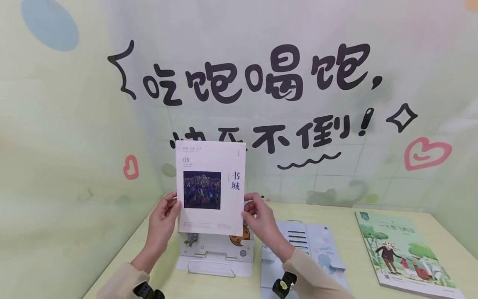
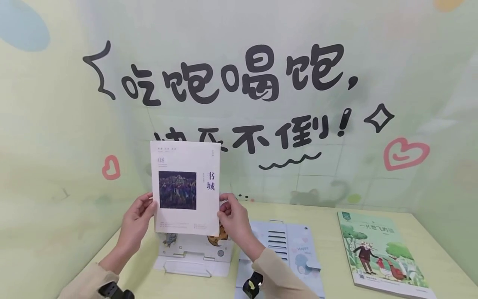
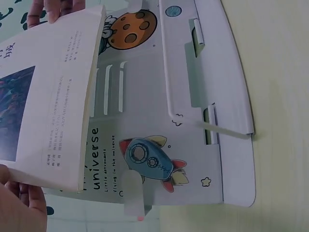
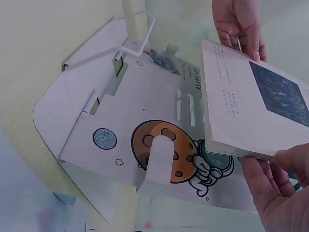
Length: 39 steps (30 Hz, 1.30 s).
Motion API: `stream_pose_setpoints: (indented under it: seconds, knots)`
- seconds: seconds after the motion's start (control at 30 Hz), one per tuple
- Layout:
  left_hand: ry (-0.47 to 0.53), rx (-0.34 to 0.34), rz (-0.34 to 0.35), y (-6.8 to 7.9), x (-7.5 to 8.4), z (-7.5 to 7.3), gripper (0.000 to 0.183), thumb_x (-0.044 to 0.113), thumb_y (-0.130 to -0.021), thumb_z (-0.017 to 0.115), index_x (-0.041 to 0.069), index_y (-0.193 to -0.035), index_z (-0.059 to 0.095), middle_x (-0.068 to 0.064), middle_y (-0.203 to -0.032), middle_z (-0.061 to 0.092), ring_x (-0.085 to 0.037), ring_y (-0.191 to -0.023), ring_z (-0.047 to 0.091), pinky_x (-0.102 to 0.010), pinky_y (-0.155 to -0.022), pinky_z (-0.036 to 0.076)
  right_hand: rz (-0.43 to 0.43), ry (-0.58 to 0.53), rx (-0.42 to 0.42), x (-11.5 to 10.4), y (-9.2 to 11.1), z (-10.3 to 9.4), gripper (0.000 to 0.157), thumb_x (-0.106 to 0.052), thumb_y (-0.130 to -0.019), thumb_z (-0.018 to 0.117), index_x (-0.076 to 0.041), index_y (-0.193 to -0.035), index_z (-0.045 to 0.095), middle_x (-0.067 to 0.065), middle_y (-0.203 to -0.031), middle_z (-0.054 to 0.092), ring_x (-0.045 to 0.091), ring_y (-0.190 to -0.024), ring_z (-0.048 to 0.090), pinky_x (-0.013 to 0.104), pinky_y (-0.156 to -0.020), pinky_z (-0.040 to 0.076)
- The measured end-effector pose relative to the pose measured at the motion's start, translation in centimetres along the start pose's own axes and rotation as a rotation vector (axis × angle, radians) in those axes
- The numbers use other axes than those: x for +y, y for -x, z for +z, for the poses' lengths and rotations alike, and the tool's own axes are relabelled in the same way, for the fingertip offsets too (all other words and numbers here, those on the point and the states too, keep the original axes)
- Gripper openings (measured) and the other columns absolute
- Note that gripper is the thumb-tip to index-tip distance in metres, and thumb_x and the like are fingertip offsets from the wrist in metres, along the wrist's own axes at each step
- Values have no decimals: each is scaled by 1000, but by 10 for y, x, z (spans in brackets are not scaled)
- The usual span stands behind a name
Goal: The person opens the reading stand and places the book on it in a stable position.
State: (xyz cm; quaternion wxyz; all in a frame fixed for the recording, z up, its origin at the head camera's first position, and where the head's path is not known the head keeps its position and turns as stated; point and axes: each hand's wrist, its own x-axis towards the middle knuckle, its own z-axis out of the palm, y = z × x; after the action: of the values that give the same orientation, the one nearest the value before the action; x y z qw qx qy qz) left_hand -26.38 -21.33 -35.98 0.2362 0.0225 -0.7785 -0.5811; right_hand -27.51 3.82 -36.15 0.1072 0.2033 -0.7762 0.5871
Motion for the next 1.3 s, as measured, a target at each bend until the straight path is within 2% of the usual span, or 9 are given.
stream_pose_setpoints:
  seconds: [0.1, 0.23, 0.37, 0.53, 0.67, 0.77, 0.9, 1.1, 1.3]
  knots:
    - [-28, -3, 40, -6, 1, 1, 33, 10, -96, 53, 4, -128, 52, -14, -114, 59, 6, -89, 50, -5, -77, 42, -12, 34, 18, 1, -3, -1, 30, 7, -85, 59, -5, -112, 53, 10, -88, 57, 16, -75, 52, 21, -61, 48]
    - [-1, -1, 64, -11, -2, 4, 30, 7, -94, 54, 2, -124, 55, -19, -113, 59, 4, -86, 51, -7, -75, 44, -11, 66, 33, 4, -5, 0, 29, 7, -85, 60, -6, -110, 53, 10, -87, 58, 17, -76, 52, 21, -64, 48]
    - [28, -7, 68, -14, -9, 6, 29, 5, -92, 57, -1, -121, 56, -19, -112, 60, 3, -84, 52, -8, -75, 45, -1, 97, 36, 11, -5, 2, 27, 4, -86, 61, -7, -109, 53, 12, -87, 58, 16, -76, 52, 20, -65, 48]
    - [17, -29, 72, -14, -20, 6, 30, 1, -91, 56, 0, -122, 56, -22, -112, 61, 4, -83, 53, -9, -74, 45, -6, 121, 27, 21, 0, 5, 27, 5, -86, 61, -7, -108, 53, 11, -86, 59, 15, -76, 52, 19, -63, 48]
    - [14, -46, 66, -14, -26, 4, 31, -1, -91, 56, 1, -123, 55, -20, -111, 61, -2, -86, 56, -10, -75, 46, -21, 151, 22, 22, 5, 8, 27, 5, -85, 62, -8, -108, 54, 9, -85, 60, 13, -74, 52, 19, -62, 49]
    - [18, -57, 73, -13, -31, 1, 31, -1, -91, 56, -1, -122, 55, -19, -111, 61, -6, -88, 57, -11, -76, 47, -18, 206, 23, 23, 8, 9, 26, 1, -85, 63, -10, -108, 55, 4, -84, 60, 11, -73, 52, 19, -60, 48]
    - [9, -89, 72, -10, -34, -2, 31, -4, -89, 57, -4, -120, 54, -22, -113, 60, 0, -86, 56, -10, -78, 47, -9, 300, 19, 24, 12, 9, 26, -3, -86, 65, -13, -107, 56, -2, -82, 60, 9, -71, 52, 18, -58, 47]
    - [-35, -126, 6, -3, -40, -5, 32, -2, -89, 58, -1, -120, 54, -20, -115, 59, 3, -88, 55, -9, -79, 47, 3, 397, -6, 28, 17, 10, 23, -7, -85, 67, -14, -104, 56, -4, -81, 62, 7, -69, 51, 18, -58, 45]
    - [-137, -129, 16, 2, -47, -6, 29, 0, -87, 62, 0, -116, 58, -18, -110, 63, -6, -88, 58, -11, -77, 48, -2, 504, -25, 32, 22, 12, 18, -11, -84, 69, -14, -98, 57, -7, -76, 62, 4, -63, 49, 18, -55, 41]
